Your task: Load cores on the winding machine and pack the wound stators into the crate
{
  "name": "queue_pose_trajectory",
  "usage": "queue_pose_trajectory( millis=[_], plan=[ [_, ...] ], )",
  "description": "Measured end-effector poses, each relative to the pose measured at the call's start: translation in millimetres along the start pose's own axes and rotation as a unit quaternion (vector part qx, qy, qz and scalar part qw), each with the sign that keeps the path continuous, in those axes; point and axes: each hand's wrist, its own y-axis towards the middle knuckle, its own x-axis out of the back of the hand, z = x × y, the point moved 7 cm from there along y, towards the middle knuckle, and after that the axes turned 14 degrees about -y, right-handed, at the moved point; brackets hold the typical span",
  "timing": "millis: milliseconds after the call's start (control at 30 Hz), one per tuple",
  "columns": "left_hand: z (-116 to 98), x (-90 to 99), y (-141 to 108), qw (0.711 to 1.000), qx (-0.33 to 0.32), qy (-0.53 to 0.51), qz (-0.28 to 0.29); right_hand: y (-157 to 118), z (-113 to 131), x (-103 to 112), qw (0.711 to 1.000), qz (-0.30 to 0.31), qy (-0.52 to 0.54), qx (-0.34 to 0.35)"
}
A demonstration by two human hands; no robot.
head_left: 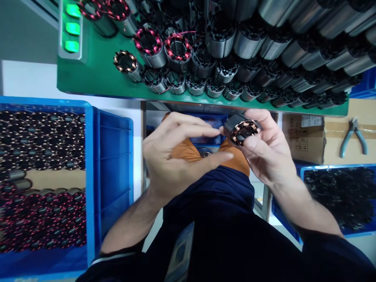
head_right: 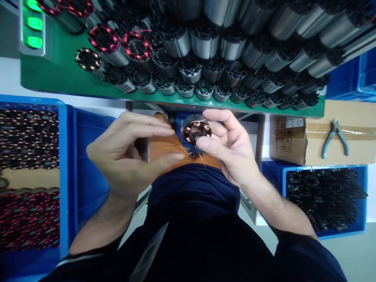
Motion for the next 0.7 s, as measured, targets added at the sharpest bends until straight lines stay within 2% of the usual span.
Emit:
queue_pose_trajectory(
  millis=[133,233,300,367,433,567,700],
  plan=[
    [-5,-11.6,7,0.999,-0.022,-0.028,-0.036,0,-6,-5,1.0,0.0,-0.011,0.012],
    [8,-15.7,0,0.999,0.002,-0.042,-0.003,-2,-11,-2,1.0,0.0,0.001,0.018],
    [20,-17.4,-8,0.997,0.042,-0.066,0.018,-4,-14,2,1.0,-0.004,0.005,0.019],
    [26,-18.4,-13,0.992,0.072,-0.102,0.015,-5,-16,4,1.0,-0.012,0.0,0.022],
    [24,-19.5,-13,0.991,0.069,-0.118,-0.001,-6,-17,4,0.999,-0.016,0.002,0.028],
    [11,-21.9,-5,0.996,0.037,-0.079,-0.026,-6,-19,1,0.999,-0.014,0.022,0.028],
    [23,-23.9,-12,0.992,0.094,-0.084,0.003,-6,-21,0,1.0,-0.014,0.013,0.007]
  ],
)
